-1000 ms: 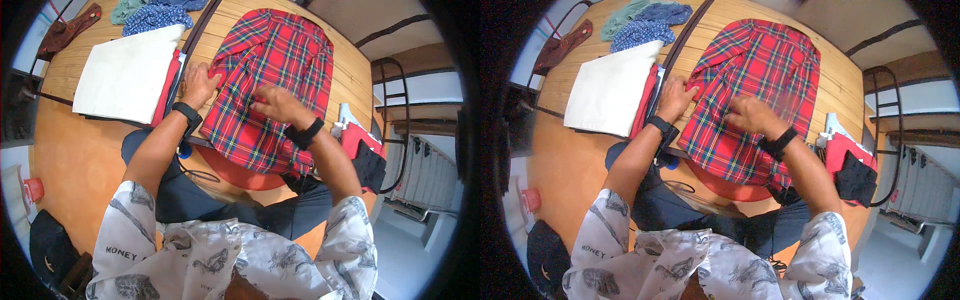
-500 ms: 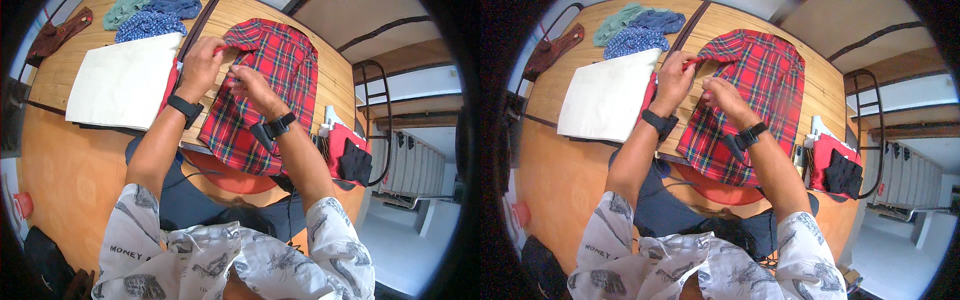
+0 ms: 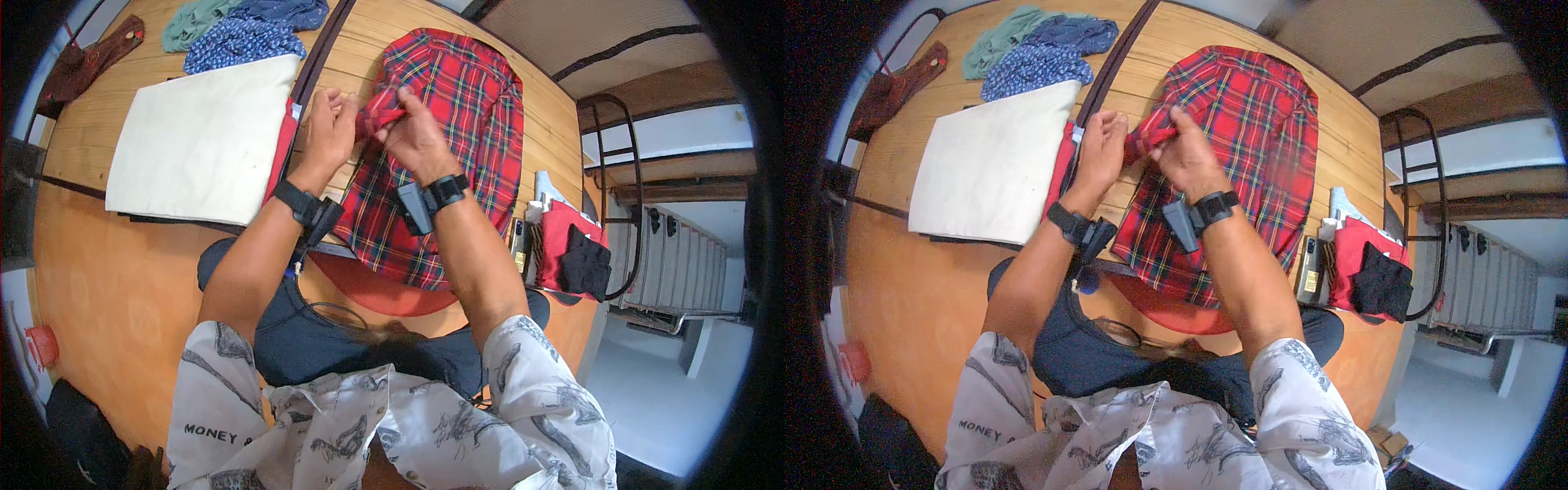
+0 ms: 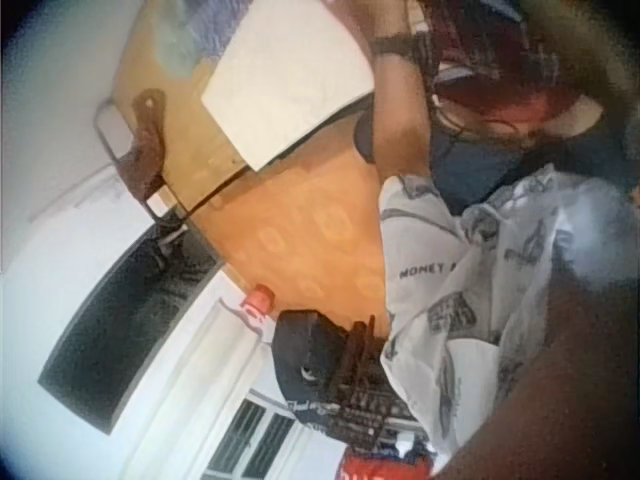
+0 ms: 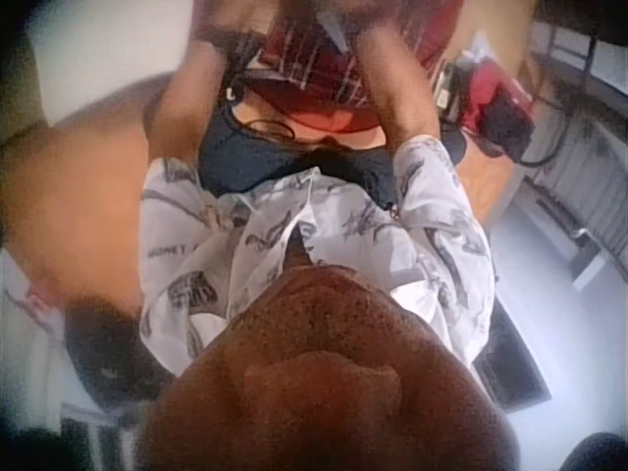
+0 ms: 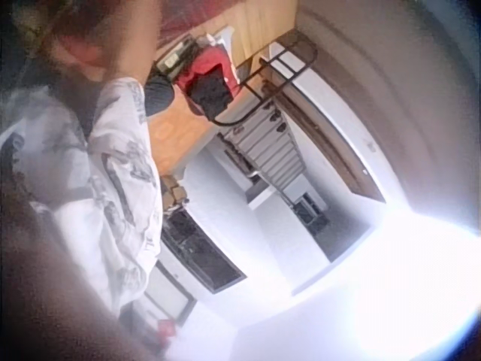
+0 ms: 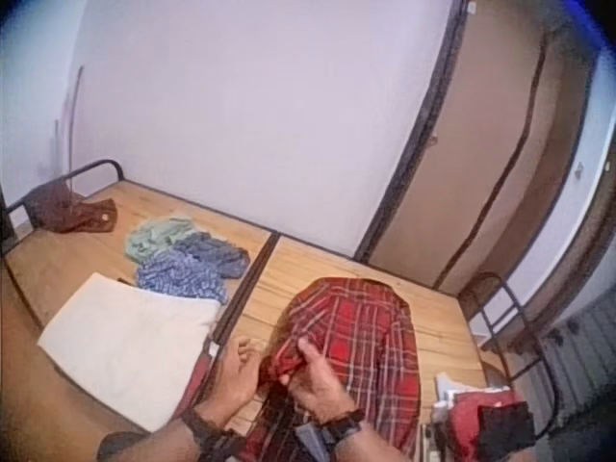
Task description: Fold a red plaid shirt, a pair of light-colored pants, and other garments on a wooden table.
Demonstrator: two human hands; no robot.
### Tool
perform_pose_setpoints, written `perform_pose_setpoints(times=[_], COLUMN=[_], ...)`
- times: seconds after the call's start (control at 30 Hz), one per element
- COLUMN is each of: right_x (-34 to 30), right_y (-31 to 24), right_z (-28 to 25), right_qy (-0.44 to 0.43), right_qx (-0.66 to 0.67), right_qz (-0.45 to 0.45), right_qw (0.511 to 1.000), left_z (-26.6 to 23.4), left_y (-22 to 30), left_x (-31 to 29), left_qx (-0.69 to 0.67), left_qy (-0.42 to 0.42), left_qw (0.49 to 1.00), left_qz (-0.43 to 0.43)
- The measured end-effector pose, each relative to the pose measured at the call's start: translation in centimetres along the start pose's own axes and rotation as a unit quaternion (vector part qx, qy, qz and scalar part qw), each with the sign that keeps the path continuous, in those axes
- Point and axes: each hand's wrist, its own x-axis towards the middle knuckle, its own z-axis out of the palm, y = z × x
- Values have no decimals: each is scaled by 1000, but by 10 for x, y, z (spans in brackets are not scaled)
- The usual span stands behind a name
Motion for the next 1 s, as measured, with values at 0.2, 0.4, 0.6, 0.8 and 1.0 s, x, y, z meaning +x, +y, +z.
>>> perform_pose_setpoints(times=[0.2, 0.4, 0.6, 0.8, 1.0], right_x=[-5, -13, -40, -54, -66], right_y=[-32, -42, -35, -16, -8], right_z=[-8, -17, -32, -13, 42], right_qy=[-22, -18, 131, 81, -29], right_qx=[23, -19, -342, -644, -665], right_qz=[-17, 4, 78, -179, -188], right_qw=[999, 1000, 927, 739, 722], left_z=[-4, -14, -22, -9, -12], left_y=[26, 20, 27, 16, 26], left_x=[-4, 0, 9, 0, -4], left_qx=[-197, -360, -289, -102, -239], left_qy=[-195, -206, -120, -140, -167], left_qw=[888, 823, 935, 985, 953], left_qz=[-366, -387, -166, 7, -80])
